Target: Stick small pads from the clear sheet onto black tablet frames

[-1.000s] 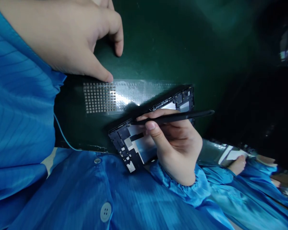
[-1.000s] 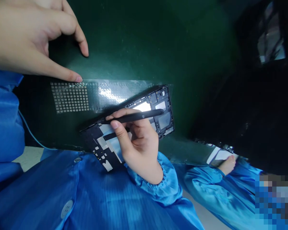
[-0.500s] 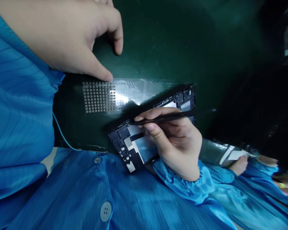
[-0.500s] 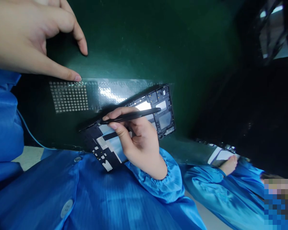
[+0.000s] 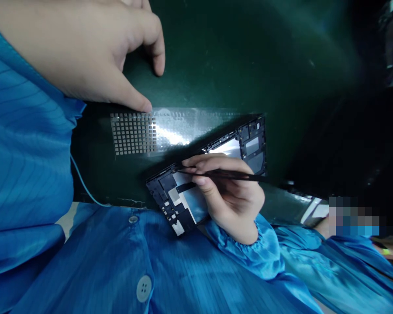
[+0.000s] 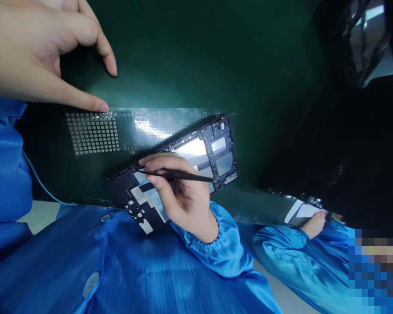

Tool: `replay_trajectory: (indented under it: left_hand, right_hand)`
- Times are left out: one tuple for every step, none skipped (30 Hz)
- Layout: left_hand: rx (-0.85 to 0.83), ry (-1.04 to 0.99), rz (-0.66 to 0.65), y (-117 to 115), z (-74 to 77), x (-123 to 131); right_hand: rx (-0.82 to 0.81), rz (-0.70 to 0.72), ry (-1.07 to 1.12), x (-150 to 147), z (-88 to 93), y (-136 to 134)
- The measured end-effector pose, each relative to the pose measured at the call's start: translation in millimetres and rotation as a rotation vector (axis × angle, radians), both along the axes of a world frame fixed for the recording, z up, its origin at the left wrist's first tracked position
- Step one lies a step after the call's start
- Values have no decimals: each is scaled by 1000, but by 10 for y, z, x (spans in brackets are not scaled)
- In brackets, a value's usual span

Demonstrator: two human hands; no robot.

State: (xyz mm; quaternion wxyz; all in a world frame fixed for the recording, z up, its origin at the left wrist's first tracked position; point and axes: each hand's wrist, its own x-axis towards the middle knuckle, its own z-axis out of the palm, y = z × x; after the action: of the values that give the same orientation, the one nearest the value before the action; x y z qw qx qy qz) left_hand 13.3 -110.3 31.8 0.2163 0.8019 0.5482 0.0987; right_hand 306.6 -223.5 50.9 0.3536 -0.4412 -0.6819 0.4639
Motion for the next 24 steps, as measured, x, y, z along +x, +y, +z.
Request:
replay_trajectory:
  left_hand:
    - [-4,0,1,1,3,2]
    - [-6,6,4,4,7,4]
    - [-5,13,4,7,11,5]
    - [-5,23,0,10,15,6]
    - [-5,30,-2,14,21,6]
    - [-12,34,-6,17,26,6]
    - [-15,38,-6,20,32,7]
    - [-20,41,-7,23,38,7]
    - [-26,39,-7,26,41,7]
    - [-29,34,-2,31,42,6]
    - [-34,26,3,37,39,6]
    - [-40,17,6,44,33,6]
    - [-49,6,6,52,24,5]
    - [-58,-1,0,60,13,4]
    - [-57,-4,-5,67,2,2]
    - [-50,-8,-12,73,-8,0]
    - [-40,-15,-17,77,-15,-4]
    - [-27,-22,-18,79,-20,-7]
    - [-20,-29,-16,79,-21,-11]
    - [-25,-37,-17,80,-21,-14]
    - [-36,-43,-12,81,-20,-18]
    - [-50,-43,-7,83,-22,-21]
    - [-67,-41,-4,87,-26,-25]
    - [-76,-39,-4,92,-33,-29]
  right_hand:
    - [-21,-27,17,3,-15,-17]
    - [-46,-57,28,1,-22,-32]
    - [-67,-83,33,-6,-20,-44]
    - [-85,-103,29,-18,-11,-53]
    - [-99,-116,17,-35,5,-59]
    - [-108,-128,0,-54,26,-62]
    - [-116,-139,-20,-73,48,-62]
    - [-127,-145,-41,-90,71,-59]
    - [-136,-150,-59,-105,91,-54]
    - [-142,-152,-75,-114,107,-48]
    - [-147,-153,-88,-120,119,-41]
    - [-150,-152,-97,-123,127,-34]
    - [-150,-148,-104,-125,131,-29]
    - [-148,-145,-112,-126,134,-26]
    - [-142,-144,-119,-129,137,-25]
    - [-137,-149,-127,-135,141,-27]
    - [-134,-160,-139,-142,146,-32]
    - [-132,-175,-151,-151,153,-39]
    - [-131,-192,-161,-162,160,-46]
    - [-130,-206,-168,-172,168,-52]
    - [-128,-216,-173,-180,175,-57]
    - [-125,-219,-175,-187,182,-59]
    - [-119,-217,-175,-191,187,-59]
    - [-115,-212,-177,-194,191,-57]
